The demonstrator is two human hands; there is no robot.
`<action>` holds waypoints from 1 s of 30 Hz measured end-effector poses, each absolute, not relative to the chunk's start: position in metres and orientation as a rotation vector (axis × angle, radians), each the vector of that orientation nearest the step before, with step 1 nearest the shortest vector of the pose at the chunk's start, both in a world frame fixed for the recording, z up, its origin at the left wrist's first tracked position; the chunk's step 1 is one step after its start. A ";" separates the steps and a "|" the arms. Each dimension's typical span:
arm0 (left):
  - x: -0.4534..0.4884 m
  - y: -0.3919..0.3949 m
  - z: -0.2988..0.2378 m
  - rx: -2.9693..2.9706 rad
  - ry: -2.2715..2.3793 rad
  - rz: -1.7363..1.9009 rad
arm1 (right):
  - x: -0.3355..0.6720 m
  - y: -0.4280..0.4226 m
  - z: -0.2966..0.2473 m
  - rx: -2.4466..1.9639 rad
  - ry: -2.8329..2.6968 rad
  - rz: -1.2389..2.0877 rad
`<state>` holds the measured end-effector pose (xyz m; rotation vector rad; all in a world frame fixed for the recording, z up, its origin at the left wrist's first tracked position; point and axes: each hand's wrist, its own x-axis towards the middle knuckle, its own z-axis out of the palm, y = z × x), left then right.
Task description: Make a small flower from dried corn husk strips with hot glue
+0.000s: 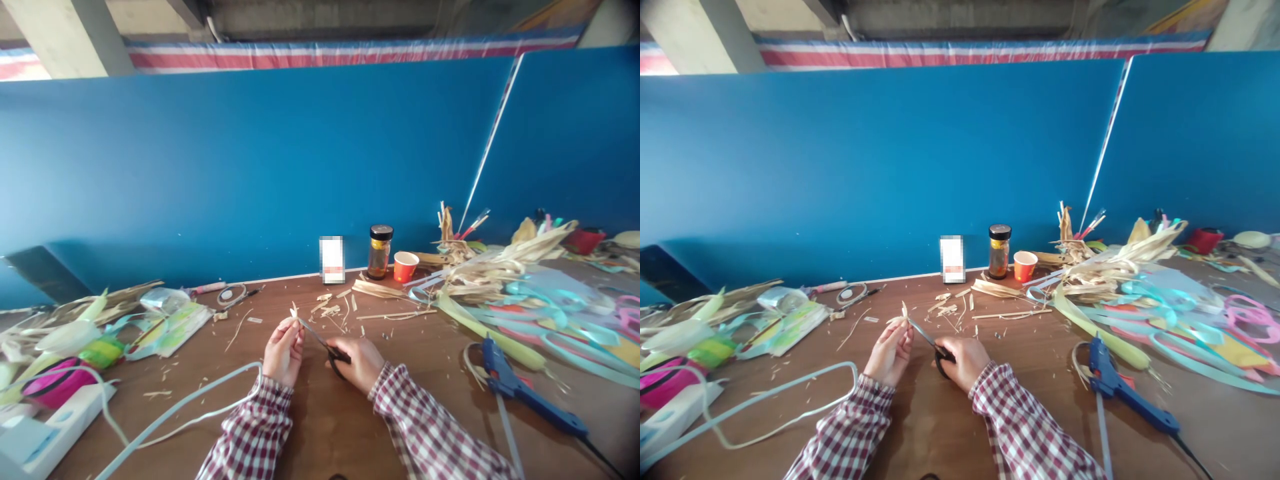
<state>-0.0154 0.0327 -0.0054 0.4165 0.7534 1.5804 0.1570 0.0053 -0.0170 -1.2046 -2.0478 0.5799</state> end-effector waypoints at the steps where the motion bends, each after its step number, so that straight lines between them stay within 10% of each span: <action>1: -0.015 0.033 -0.005 0.409 0.748 1.581 | 0.157 0.005 -0.017 -1.207 -2.048 0.572; 30: -0.012 0.030 -0.004 0.439 0.724 1.564 | 0.154 0.006 -0.017 -1.100 -1.776 0.983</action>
